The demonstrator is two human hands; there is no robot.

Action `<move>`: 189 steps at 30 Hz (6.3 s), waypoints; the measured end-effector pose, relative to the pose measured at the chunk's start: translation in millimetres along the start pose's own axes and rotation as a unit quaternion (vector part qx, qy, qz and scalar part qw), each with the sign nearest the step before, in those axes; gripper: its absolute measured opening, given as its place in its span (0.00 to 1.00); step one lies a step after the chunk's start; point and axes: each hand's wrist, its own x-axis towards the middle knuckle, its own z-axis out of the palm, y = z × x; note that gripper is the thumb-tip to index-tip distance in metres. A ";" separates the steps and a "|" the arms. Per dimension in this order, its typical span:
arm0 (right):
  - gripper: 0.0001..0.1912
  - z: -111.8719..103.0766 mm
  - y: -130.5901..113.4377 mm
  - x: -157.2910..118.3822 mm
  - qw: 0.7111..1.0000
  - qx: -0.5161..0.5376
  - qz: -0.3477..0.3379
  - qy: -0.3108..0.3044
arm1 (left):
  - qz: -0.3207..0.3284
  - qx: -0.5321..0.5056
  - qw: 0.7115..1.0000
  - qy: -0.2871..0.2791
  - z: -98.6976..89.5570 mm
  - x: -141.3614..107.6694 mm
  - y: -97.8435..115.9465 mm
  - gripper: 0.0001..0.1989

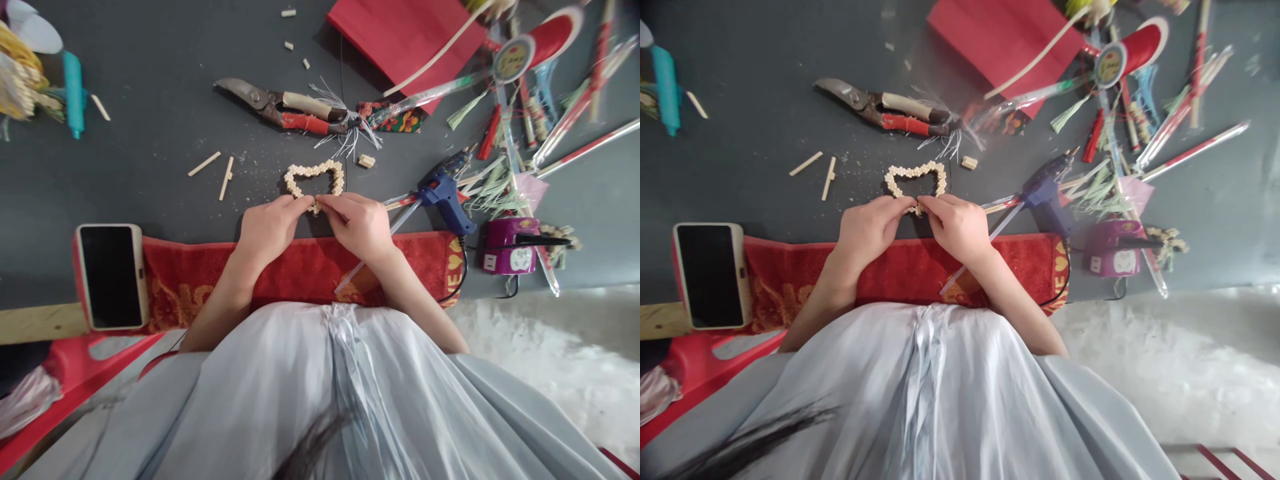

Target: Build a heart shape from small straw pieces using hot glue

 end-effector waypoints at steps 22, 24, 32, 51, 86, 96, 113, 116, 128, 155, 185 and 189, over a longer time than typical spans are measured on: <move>0.15 -3.9 -1.0 -12.2 0.999 0.010 0.036 0.040 | -0.002 -0.011 1.000 0.012 0.2 0.2 0.3 0.19; 0.14 -3.4 -3.5 -11.9 0.998 -0.001 0.044 0.037 | 0.001 -0.012 1.000 0.018 0.8 0.2 -0.1 0.19; 0.10 -1.7 -10.6 -7.3 0.999 -0.050 0.017 0.007 | 0.005 -0.030 0.999 0.027 0.9 0.0 -1.1 0.19; 0.13 -1.1 -9.7 -7.9 0.998 -0.064 0.017 -0.013 | 0.008 -0.043 0.999 0.023 -1.0 -0.6 -0.8 0.19; 0.24 -104.9 80.5 -47.0 0.928 -0.260 0.264 -0.024 | -0.003 -0.032 0.998 0.048 -1.7 -0.4 0.7 0.17; 0.22 -89.6 90.4 -39.0 0.919 -0.267 0.290 -0.009 | 0.005 -0.045 0.997 0.062 0.1 1.3 -1.5 0.18; 0.13 -88.8 87.0 -77.6 0.909 0.350 0.201 0.107 | 0.003 -0.042 0.996 0.073 2.9 4.1 -2.3 0.18; 0.15 -79.5 60.7 -81.2 0.912 0.364 0.175 0.072 | 0.002 -0.040 0.997 0.066 2.4 4.4 -2.6 0.18; 0.15 -36.2 -1.7 -77.7 0.965 0.232 0.119 -0.025 | 0.002 -0.066 0.997 0.049 -0.2 2.7 1.8 0.18; 0.17 -29.8 0.7 -72.0 0.958 0.232 0.165 -0.034 | 0.012 -0.104 0.994 0.029 -1.6 1.8 1.2 0.19; 0.18 -41.1 -7.9 -65.6 0.926 0.292 0.234 -0.056 | 0.006 -0.072 0.997 -0.006 -5.5 1.8 2.3 0.20; 0.16 -43.3 -9.3 -64.8 0.919 0.313 0.235 -0.056 | 0.005 -0.071 0.997 -0.006 -5.5 1.8 2.8 0.20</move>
